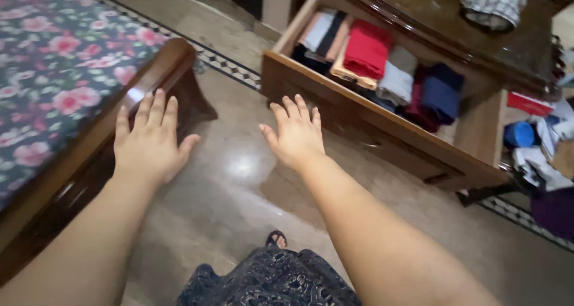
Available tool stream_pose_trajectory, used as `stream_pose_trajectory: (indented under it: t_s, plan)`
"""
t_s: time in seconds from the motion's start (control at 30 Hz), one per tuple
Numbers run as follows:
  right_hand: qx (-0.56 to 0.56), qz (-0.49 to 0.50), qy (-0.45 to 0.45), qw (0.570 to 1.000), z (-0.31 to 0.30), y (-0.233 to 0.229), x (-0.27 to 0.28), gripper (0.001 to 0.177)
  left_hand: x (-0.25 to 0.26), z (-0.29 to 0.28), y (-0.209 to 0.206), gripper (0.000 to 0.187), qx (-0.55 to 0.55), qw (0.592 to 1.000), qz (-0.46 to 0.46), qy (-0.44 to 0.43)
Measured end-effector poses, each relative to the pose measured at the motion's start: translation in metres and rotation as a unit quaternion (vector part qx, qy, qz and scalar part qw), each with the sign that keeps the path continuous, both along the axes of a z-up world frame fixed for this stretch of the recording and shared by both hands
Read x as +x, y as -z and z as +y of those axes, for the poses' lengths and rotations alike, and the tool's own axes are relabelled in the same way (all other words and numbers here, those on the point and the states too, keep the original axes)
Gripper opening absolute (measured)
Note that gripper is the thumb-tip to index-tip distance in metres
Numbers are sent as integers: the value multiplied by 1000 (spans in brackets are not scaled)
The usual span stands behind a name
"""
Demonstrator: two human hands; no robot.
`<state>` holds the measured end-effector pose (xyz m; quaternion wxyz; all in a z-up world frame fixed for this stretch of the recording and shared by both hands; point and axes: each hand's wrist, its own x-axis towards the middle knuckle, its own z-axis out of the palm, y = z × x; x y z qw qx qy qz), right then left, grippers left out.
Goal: The person takes folded clothes from a bed and places them into an open dresser drawer, organizing them neatly in rows.
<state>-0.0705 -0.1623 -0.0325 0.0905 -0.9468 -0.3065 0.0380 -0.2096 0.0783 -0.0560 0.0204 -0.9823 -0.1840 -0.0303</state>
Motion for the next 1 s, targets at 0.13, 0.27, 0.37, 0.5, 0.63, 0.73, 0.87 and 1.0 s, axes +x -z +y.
stream_pose_trajectory:
  t_s: [0.13, 0.27, 0.37, 0.5, 0.63, 0.73, 0.87, 1.0]
  plan:
    - [-2, 16, -31, 999, 33, 0, -44, 65, -64, 25, -3, 87, -3, 999, 27, -40]
    - [-2, 16, -63, 998, 68, 0, -91, 66, -128, 49, -4, 86, -14, 997, 1, -70]
    - [-7, 12, -87, 996, 93, -2, -127, 65, -172, 67, -6, 86, 3, 995, 5, -95]
    - [-18, 26, -120, 992, 121, -8, -174, 65, -233, 84, -11, 86, -5, 992, -16, -126]
    - [-10, 14, -153, 988, 146, -10, -216, 67, -289, 95, -15, 87, -2, 986, -18, -167]
    - [2, 16, -177, 984, 167, -11, -244, 68, -328, 104, -18, 86, 6, 980, 4, -197]
    - [18, 18, -216, 976, 191, -13, -277, 68, -375, 108, -23, 85, 15, 972, 1, -235]
    - [36, 9, -261, 965, 211, -14, -299, 69, -411, 111, -27, 84, -2, 962, -7, -271]
